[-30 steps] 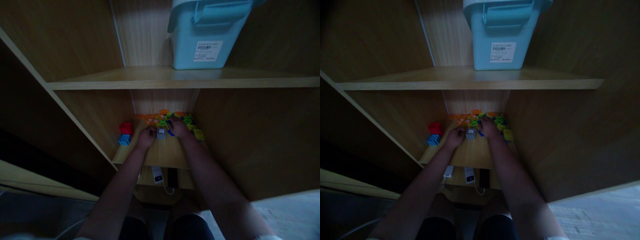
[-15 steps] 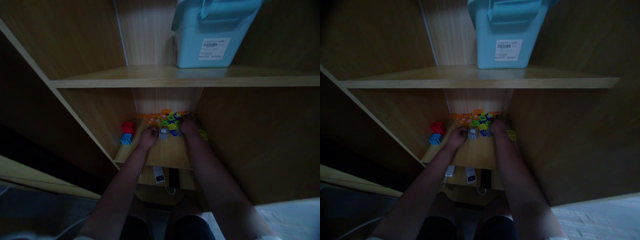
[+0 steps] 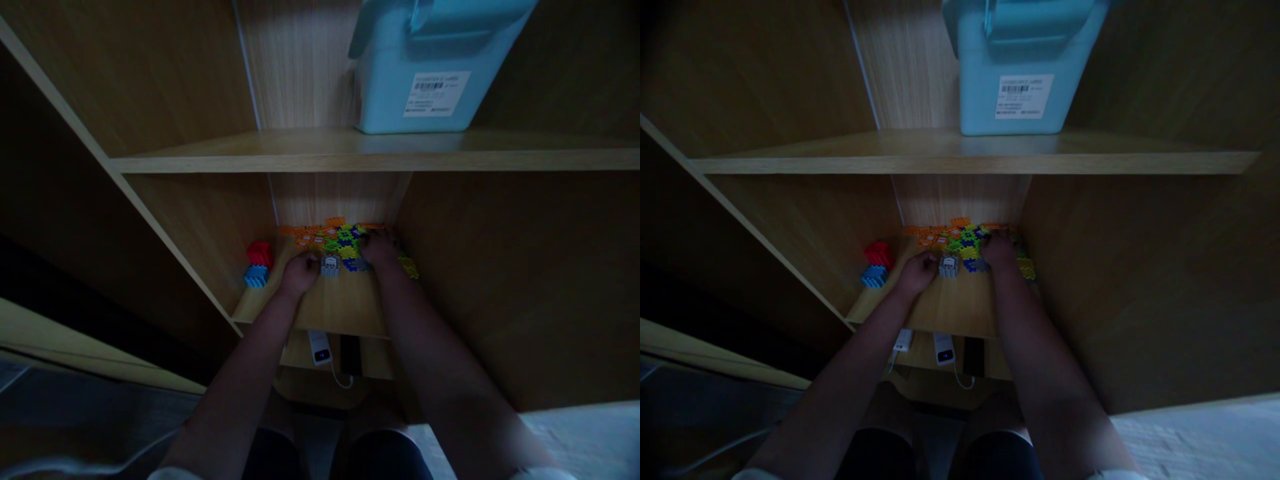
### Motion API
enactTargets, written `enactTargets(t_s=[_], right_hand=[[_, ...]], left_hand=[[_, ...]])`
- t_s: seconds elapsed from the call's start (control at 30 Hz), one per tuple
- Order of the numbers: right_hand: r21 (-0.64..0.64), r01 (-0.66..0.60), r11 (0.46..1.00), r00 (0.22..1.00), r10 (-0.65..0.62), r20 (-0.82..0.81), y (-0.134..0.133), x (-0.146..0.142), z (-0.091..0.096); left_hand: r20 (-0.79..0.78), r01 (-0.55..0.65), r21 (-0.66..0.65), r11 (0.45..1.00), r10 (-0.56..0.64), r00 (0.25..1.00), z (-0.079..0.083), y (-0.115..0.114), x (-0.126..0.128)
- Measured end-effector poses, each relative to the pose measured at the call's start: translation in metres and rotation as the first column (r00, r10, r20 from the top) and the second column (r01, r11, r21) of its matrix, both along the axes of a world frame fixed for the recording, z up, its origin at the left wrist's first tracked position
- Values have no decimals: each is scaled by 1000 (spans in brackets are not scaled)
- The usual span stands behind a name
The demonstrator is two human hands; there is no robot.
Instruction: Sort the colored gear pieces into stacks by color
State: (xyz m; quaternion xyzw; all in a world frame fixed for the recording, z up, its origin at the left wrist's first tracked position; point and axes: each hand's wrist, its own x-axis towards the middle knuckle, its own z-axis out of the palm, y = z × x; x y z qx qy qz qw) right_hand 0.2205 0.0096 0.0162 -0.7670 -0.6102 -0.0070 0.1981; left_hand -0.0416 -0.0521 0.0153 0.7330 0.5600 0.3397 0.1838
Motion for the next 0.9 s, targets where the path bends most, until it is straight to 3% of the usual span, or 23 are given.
enactTargets(t_s=[0.17,0.3,0.43,0.63,0.77,0.9], right_hand=[[167,-84,982,996,81,24,-5,4,5],[374,-107,921,983,156,-102,-6,11,11],[511,-31,859,942,196,-272,-9,16,12],[540,93,836,847,219,-484,-19,15,6],[585,23,811,886,254,-387,-47,4,8],[588,-225,777,902,394,-175,-81,-14,17]], left_hand=[[7,-4,-1,1000,4,1000,-3,3,0],[20,-8,11,1000,8,1000,-5,4,0],[36,-10,19,1000,10,999,-3,4,1],[67,-14,11,1000,13,998,-3,5,1],[149,-33,71,997,22,989,-3,4,1],[190,-64,241,968,18,982,4,-6,-1]])
